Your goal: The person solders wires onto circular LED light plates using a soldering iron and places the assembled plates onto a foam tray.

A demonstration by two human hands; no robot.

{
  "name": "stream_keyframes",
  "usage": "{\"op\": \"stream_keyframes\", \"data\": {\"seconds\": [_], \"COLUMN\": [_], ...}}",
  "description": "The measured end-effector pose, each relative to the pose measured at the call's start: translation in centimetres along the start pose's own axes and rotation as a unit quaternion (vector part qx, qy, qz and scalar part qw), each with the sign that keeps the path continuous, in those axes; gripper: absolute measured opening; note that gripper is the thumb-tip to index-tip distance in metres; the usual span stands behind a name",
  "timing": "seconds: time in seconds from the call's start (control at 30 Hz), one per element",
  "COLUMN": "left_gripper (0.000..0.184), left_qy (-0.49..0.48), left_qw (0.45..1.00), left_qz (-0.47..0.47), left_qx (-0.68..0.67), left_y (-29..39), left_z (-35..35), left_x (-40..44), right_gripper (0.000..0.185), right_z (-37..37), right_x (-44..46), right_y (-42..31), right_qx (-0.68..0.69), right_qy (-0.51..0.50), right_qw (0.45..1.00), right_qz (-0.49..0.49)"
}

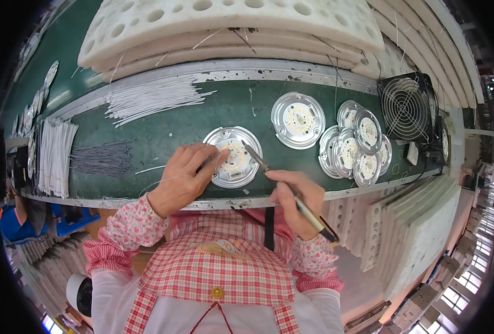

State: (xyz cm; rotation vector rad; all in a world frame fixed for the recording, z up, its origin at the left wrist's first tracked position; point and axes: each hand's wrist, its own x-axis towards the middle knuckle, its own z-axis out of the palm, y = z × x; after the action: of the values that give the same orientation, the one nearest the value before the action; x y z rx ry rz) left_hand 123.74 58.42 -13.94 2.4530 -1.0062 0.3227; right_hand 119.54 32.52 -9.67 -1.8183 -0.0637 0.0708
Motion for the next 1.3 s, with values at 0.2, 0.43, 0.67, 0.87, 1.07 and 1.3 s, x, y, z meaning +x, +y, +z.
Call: {"op": "stream_keyframes", "data": {"seconds": [0.2, 0.43, 0.67, 0.87, 1.07, 1.3], "left_gripper": [0.059, 0.056, 0.050, 0.048, 0.049, 0.041], "left_qy": [-0.034, -0.069, -0.061, -0.059, -0.053, -0.049], "left_qw": [0.999, 0.992, 0.988, 0.986, 0.988, 0.989], "left_qz": [0.020, 0.062, 0.087, 0.095, 0.091, 0.101], "left_qx": [0.024, 0.086, 0.112, 0.122, 0.111, 0.093], "left_y": [-0.2, -0.3, -0.5, -0.6, -0.6, -0.9], "left_z": [-0.5, -1.1, -1.2, -0.8, -0.9, -0.8], "left_x": [0.3, 0.4, 0.7, 0.6, 0.6, 0.8], "right_gripper": [0.024, 0.050, 0.046, 0.020, 0.022, 0.023], "right_z": [2.3, 3.9, 3.9, 1.9, 1.6, 1.6], "right_x": [1.5, 2.2, 1.2, -0.9, -0.3, -0.1], "right_y": [-0.3, 0.9, 2.3, 1.3, 2.5, 3.0], "right_qx": [-0.170, -0.266, -0.337, 0.059, 0.006, 0.001], "right_qy": [0.006, 0.040, 0.057, 0.042, -0.002, -0.002], "right_qw": [0.979, 0.944, 0.904, 0.997, 0.999, 0.997], "right_qz": [-0.114, -0.192, -0.258, -0.039, -0.052, -0.076]}}
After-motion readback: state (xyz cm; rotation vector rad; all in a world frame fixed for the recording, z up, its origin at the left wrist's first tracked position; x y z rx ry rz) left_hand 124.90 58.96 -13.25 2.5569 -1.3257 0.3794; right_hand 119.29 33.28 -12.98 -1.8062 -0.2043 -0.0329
